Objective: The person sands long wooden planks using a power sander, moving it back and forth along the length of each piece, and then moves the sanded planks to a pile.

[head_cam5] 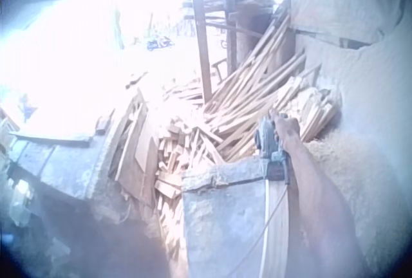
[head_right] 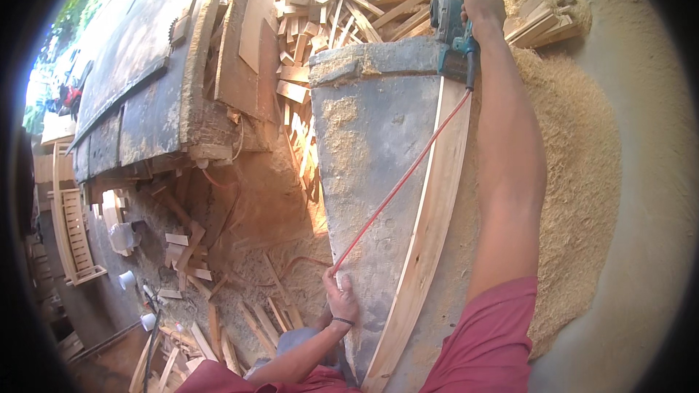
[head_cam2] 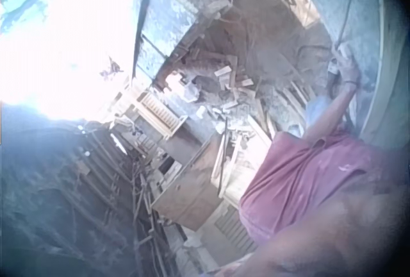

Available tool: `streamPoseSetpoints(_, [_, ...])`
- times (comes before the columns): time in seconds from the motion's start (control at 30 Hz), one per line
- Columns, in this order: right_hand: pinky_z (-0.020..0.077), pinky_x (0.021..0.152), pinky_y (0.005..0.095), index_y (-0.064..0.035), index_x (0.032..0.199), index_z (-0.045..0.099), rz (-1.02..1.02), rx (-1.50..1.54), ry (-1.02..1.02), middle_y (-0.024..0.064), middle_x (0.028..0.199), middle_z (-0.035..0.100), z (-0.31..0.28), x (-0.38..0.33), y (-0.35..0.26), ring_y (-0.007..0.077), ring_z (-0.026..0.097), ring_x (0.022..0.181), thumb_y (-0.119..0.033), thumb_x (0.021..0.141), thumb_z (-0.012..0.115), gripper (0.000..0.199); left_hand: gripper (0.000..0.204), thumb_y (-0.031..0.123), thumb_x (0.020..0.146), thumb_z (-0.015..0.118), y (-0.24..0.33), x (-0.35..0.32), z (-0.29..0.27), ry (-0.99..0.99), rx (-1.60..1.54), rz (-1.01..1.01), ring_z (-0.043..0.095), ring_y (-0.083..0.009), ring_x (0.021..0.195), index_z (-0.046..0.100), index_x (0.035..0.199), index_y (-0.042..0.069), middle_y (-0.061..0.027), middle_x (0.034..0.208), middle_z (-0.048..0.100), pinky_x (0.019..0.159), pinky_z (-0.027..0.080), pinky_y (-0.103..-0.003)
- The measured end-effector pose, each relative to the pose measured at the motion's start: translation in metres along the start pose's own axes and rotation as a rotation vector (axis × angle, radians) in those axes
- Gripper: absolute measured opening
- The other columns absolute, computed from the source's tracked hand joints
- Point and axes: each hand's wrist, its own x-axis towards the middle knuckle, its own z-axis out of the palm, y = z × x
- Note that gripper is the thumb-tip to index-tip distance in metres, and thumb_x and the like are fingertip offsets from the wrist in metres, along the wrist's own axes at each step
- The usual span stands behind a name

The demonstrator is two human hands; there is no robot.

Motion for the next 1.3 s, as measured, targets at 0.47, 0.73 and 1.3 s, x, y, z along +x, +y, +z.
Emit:
streamPoseSetpoints(0.47, [0.0463, 0.049, 0.0349, 0.0037, 0.07, 0.062, 0.099, -0.043, -0.056, 0.0099, 0.063, 0.059, -0.019, -0.019, 0.001, 0.0189, 0.058, 0.051, -0.046, 0.088, 0.066, 0.053, 0.078, 0.068, 0.09, 0.051, 0.018, 0.0, -0.004, -0.017, 0.033, -0.041, 0.064, -0.0485, 0.097, 0.047, 0.132, 0.001, -0.031, 0.098, 0.065, 0.083, 0.049, -0.052])
streamPoseSetpoints(0.73, [0.0467, 0.048, 0.034, 0.0022, 0.071, 0.061, 0.172, 0.02, -0.073, 0.0092, 0.062, 0.057, -0.039, -0.066, 0.005, 0.0182, 0.055, 0.05, -0.043, 0.087, 0.067, 0.048, 0.077, 0.066, 0.092, 0.047, 0.014, 0.0, -0.002, -0.016, 0.052, -0.045, 0.062, -0.0497, 0.103, 0.048, 0.134, 0.001, -0.0328, 0.104, 0.065, 0.087, 0.047, -0.053])
streamPoseSetpoints(1.3, [0.0405, 0.037, 0.0271, -0.0128, 0.07, 0.052, 0.173, 0.025, -0.071, -0.0015, 0.053, 0.048, -0.103, -0.282, 0.042, 0.0104, 0.049, 0.04, -0.046, 0.089, 0.068, 0.041, 0.085, 0.071, 0.089, 0.046, -0.008, 0.001, 0.0, -0.021, 0.165, -0.043, 0.062, -0.0503, 0.1, 0.046, 0.137, 0.001, -0.0326, 0.102, 0.066, 0.085, 0.047, -0.055])
